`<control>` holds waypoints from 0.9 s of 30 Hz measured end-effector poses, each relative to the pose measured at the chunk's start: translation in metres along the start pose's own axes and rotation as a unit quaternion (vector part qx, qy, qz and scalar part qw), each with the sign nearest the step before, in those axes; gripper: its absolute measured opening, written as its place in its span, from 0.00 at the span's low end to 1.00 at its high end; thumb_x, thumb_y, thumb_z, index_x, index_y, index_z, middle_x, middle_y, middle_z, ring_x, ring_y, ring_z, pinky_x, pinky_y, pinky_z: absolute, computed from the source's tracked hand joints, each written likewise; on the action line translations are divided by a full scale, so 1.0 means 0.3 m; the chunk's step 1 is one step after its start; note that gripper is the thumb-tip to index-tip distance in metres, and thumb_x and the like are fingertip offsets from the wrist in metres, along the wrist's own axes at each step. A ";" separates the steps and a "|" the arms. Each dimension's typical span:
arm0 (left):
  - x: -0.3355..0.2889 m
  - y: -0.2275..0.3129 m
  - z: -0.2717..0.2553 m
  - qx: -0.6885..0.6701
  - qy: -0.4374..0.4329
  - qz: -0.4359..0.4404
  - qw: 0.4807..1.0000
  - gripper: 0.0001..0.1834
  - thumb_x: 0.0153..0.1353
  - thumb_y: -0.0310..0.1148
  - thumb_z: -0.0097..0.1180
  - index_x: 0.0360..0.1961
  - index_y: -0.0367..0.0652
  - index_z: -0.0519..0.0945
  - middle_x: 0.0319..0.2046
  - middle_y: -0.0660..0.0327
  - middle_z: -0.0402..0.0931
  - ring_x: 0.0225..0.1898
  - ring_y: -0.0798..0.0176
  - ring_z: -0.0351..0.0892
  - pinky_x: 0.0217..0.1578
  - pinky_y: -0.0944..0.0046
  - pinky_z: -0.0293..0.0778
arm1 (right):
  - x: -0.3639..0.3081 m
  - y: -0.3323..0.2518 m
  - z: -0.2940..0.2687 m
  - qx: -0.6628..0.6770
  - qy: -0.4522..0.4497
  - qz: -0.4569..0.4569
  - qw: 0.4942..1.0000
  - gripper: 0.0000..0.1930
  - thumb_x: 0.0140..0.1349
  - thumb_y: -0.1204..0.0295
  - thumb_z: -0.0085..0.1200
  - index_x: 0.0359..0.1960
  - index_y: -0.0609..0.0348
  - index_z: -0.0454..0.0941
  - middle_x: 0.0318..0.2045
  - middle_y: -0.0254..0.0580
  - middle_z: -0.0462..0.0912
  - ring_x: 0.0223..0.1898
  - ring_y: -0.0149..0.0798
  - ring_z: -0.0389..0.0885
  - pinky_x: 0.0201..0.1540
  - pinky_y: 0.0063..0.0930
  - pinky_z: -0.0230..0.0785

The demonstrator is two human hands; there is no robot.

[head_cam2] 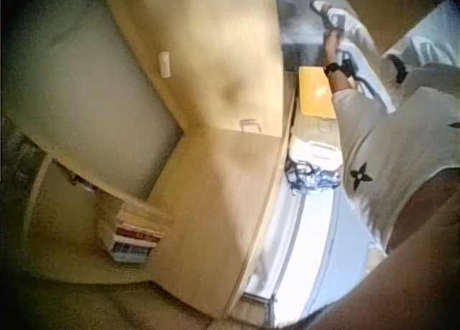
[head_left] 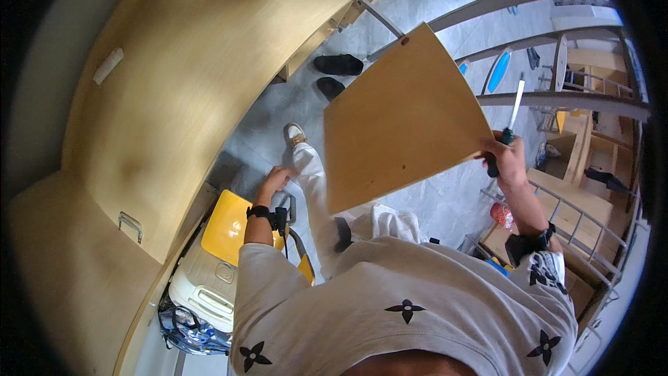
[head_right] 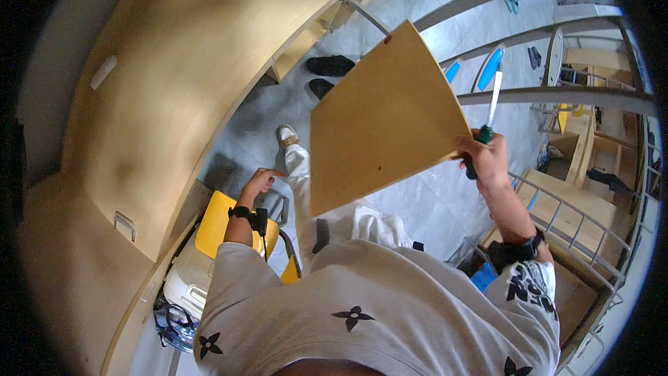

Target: The person repairs a wooden cabinet door by attaching and tightening a hinge and handle using a screwdriver.

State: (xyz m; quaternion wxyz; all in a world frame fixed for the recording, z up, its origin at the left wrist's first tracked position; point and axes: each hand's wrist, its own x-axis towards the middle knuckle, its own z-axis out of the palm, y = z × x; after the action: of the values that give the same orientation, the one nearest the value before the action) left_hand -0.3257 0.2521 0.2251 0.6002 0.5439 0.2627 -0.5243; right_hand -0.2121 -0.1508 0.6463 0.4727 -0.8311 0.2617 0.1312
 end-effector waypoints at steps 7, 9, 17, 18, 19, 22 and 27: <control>-0.078 0.033 -0.008 -0.036 0.061 0.080 0.994 0.09 0.58 0.38 0.52 0.32 0.47 0.81 0.12 0.75 0.56 0.10 0.78 0.49 0.10 0.73 0.45 | 0.376 0.223 0.132 -0.219 0.018 -0.184 0.958 0.08 0.51 0.70 0.55 0.23 0.65 0.76 0.13 0.45 0.75 0.15 0.38 0.74 0.19 0.30 0.67; -0.074 0.015 -0.033 -0.067 0.046 0.092 0.992 0.11 0.57 0.40 0.53 0.34 0.47 0.81 0.12 0.74 0.58 0.11 0.76 0.52 0.11 0.72 0.48 | 0.464 0.229 0.161 -0.300 0.035 -0.211 0.930 0.09 0.50 0.69 0.56 0.24 0.64 0.77 0.12 0.49 0.74 0.15 0.44 0.75 0.21 0.34 0.67; -0.176 0.124 0.136 0.220 -0.124 -0.010 0.968 0.24 0.52 0.55 0.55 0.29 0.41 0.83 0.16 0.60 0.71 0.23 0.62 0.70 0.25 0.60 0.65 | 0.684 0.275 0.215 -0.334 0.109 -0.253 0.901 0.11 0.51 0.67 0.56 0.34 0.59 0.79 0.15 0.53 0.75 0.21 0.54 0.77 0.26 0.40 0.69; -0.152 0.034 0.162 0.229 -0.125 -0.022 0.965 0.24 0.51 0.54 0.56 0.30 0.40 0.83 0.18 0.59 0.73 0.24 0.62 0.71 0.27 0.60 0.67 | 0.721 0.285 0.233 -0.329 0.099 -0.258 0.903 0.11 0.51 0.67 0.56 0.34 0.59 0.79 0.15 0.53 0.75 0.21 0.54 0.77 0.26 0.40 0.69; -0.114 -0.047 0.192 0.241 -0.132 -0.033 0.961 0.24 0.50 0.54 0.58 0.31 0.40 0.83 0.19 0.58 0.75 0.25 0.61 0.72 0.28 0.60 0.68 | 0.764 0.316 0.242 -0.345 0.109 -0.276 0.890 0.11 0.51 0.67 0.56 0.34 0.59 0.79 0.15 0.54 0.75 0.21 0.54 0.77 0.26 0.40 0.69; -0.112 -0.073 0.334 0.233 -0.065 0.123 0.963 0.20 0.49 0.47 0.62 0.29 0.38 0.81 0.17 0.61 0.74 0.20 0.64 0.70 0.24 0.61 0.67 | 0.895 0.428 0.245 -0.343 0.113 -0.283 0.888 0.11 0.50 0.67 0.57 0.33 0.59 0.79 0.16 0.56 0.75 0.21 0.56 0.77 0.26 0.43 0.69; -0.094 -0.019 0.441 0.300 -0.095 0.021 0.949 0.13 0.51 0.37 0.57 0.26 0.34 0.78 0.18 0.58 0.74 0.23 0.69 0.69 0.26 0.62 0.66 | 1.046 0.488 0.253 -0.320 0.128 -0.320 0.882 0.08 0.49 0.68 0.55 0.30 0.55 0.76 0.15 0.54 0.75 0.20 0.56 0.76 0.23 0.45 0.68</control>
State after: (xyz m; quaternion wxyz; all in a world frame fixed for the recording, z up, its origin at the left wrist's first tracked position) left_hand -0.3733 0.1398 0.2837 0.4419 0.6519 0.0235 -0.6157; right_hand -0.0317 -0.2444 0.3558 0.1600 -0.9852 -0.0167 -0.0584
